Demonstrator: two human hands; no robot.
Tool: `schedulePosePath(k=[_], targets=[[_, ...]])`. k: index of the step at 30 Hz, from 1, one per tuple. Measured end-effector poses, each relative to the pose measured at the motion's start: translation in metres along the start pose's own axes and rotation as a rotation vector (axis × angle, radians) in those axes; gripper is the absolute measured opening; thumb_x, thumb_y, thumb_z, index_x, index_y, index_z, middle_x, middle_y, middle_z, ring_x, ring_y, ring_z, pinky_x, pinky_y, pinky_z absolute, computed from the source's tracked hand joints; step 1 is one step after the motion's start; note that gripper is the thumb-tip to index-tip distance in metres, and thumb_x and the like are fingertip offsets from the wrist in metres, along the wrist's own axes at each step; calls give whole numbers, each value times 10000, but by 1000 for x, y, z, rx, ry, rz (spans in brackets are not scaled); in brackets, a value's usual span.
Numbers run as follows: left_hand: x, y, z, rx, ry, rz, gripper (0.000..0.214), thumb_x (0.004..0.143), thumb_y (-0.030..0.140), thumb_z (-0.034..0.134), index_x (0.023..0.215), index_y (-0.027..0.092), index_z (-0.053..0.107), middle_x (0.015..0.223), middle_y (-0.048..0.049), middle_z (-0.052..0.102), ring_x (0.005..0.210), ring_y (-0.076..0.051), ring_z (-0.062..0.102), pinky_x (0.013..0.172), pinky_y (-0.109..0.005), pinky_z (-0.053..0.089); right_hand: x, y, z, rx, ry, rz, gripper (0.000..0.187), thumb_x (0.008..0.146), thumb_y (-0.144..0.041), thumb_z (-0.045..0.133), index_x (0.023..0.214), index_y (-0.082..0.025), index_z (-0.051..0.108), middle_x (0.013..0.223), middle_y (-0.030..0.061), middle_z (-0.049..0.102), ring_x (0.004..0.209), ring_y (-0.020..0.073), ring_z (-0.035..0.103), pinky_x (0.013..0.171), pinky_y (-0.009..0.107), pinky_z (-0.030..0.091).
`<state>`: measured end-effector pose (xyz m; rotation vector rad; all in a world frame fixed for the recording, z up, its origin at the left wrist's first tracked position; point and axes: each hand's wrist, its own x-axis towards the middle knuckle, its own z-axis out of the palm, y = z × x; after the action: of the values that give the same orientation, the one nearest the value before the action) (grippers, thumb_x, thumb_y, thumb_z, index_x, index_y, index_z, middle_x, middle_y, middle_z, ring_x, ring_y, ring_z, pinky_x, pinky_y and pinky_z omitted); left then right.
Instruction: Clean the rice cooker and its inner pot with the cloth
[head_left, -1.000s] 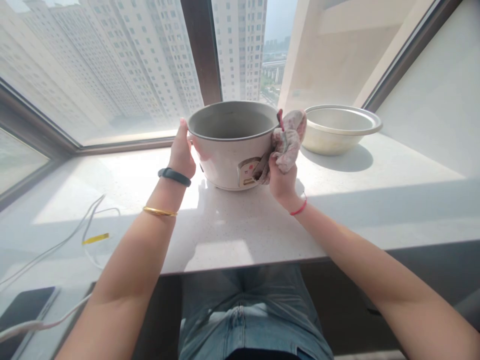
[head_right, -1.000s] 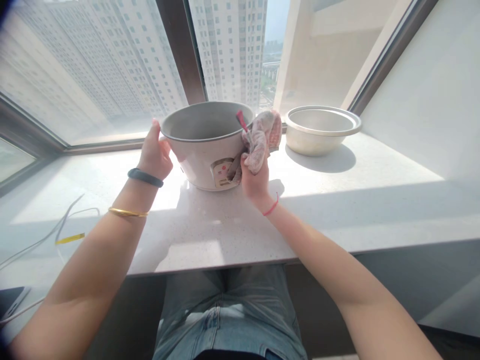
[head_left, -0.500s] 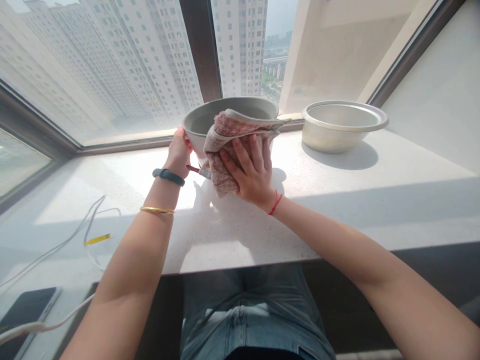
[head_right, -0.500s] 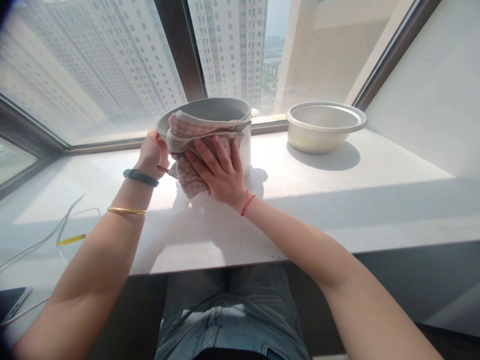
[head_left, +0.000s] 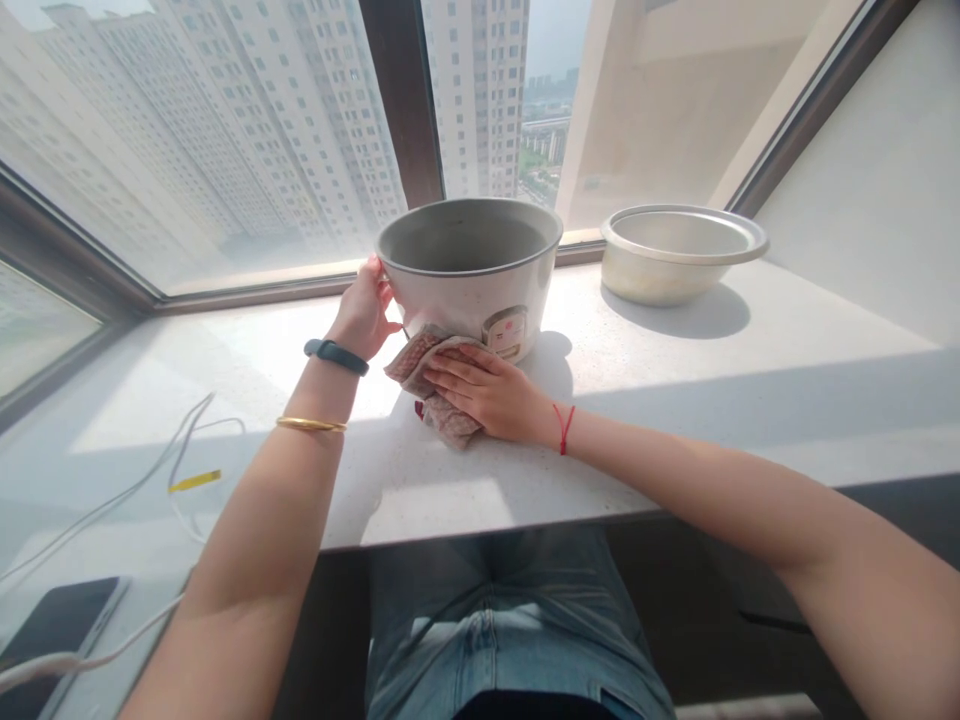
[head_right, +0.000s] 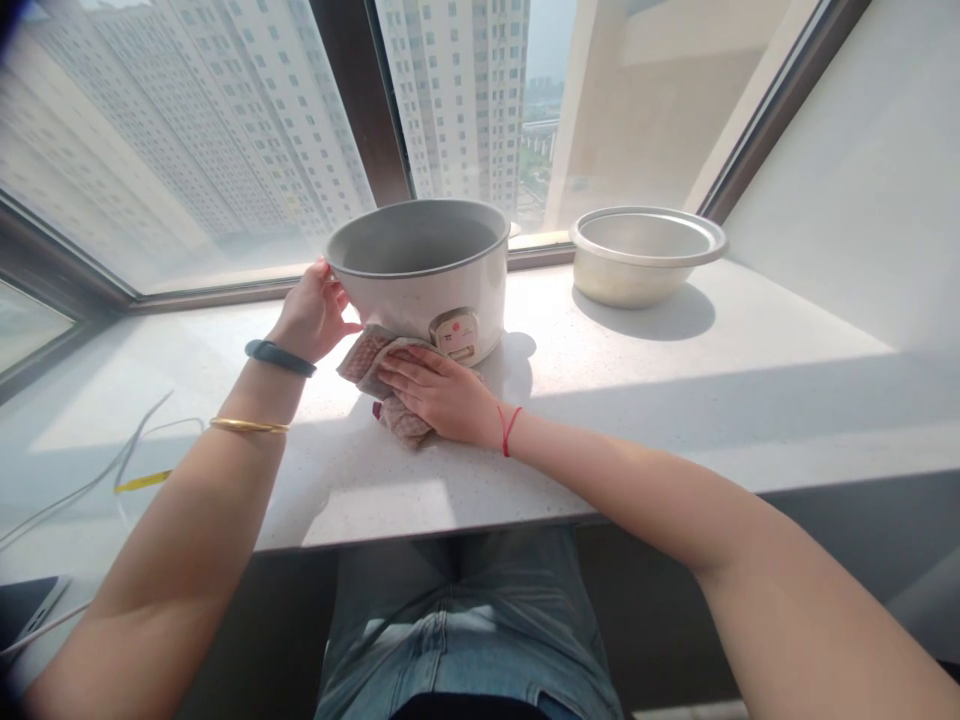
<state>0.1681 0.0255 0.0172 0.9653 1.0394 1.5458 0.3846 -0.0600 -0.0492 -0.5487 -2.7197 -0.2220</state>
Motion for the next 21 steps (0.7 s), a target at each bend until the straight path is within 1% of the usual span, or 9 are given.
schedulePosePath(k=[3, 5, 8, 10, 12, 14, 18, 19, 21], targets=[[-5, 4, 0, 65, -25, -12, 308, 949, 510, 564, 842, 221, 564, 972, -62, 627, 1089, -296, 593, 877, -489, 550, -29, 14, -4, -3, 58, -25, 479, 1023, -147, 408, 1473, -243, 541, 1590, 22, 452, 1529, 176, 325, 1309, 448, 218], [-7, 4, 1, 88, -52, 1, 317, 950, 530, 544, 858, 228, 556, 1019, -65, 630, 1134, -314, 576, 888, -535, 549, -50, 29, -1, -23, 113, -19, 475, 1021, -150, 450, 1456, -311, 553, 1559, -26, 496, 1520, 187, 346, 1311, 498, 192], [-8, 2, 3, 79, -47, 34, 288, 949, 524, 538, 885, 245, 556, 1102, -70, 632, 1211, -332, 542, 895, -549, 554, -77, 47, 6, -10, 235, 68, 519, 1002, -185, 523, 1480, -387, 513, 1571, -43, 478, 1570, 256, 216, 1289, 617, 145], [-7, 0, 3, 67, -32, 53, 304, 932, 549, 564, 882, 249, 555, 1117, -71, 631, 1230, -339, 533, 892, -547, 560, -86, 53, 10, 88, 350, 192, 572, 986, -224, 552, 1525, -391, 457, 1651, -24, 346, 1587, 293, 121, 1273, 626, 202], [-6, -2, 3, 65, -31, 62, 358, 902, 603, 597, 870, 249, 552, 1096, -69, 629, 1221, -343, 539, 886, -550, 565, -83, 54, 14, 261, 447, 324, 624, 989, -278, 541, 1580, -379, 364, 1710, -23, 175, 1587, 283, 123, 1275, 562, 265], [-5, -2, 1, 71, -38, 70, 388, 882, 633, 614, 863, 251, 553, 1070, -65, 629, 1206, -341, 550, 881, -550, 569, -70, 55, 18, 446, 574, 446, 669, 982, -352, 545, 1604, -359, 299, 1713, -17, 159, 1578, 255, 186, 1283, 499, 282], [-3, -2, -1, 96, -48, 76, 409, 875, 658, 607, 857, 252, 564, 1033, -67, 637, 1185, -344, 570, 870, -541, 575, -31, 80, 21, 851, 954, 869, 544, 931, -442, 582, 1434, -250, 501, 1508, 75, 538, 1418, 262, 497, 1212, 498, 400], [-3, -2, -1, 100, -48, 76, 416, 875, 666, 602, 856, 252, 565, 1028, -67, 640, 1181, -345, 573, 866, -539, 577, -24, 89, 22, 973, 1024, 969, 479, 918, -426, 588, 1355, -234, 552, 1432, 80, 604, 1343, 257, 570, 1172, 494, 450], [-3, -3, -1, 98, -35, 77, 416, 877, 670, 596, 863, 256, 571, 1034, -64, 644, 1181, -343, 575, 865, -533, 578, -15, 105, 22, 1180, 1097, 1060, 389, 875, -372, 612, 1237, -229, 597, 1291, 69, 691, 1203, 238, 661, 1067, 472, 543]])
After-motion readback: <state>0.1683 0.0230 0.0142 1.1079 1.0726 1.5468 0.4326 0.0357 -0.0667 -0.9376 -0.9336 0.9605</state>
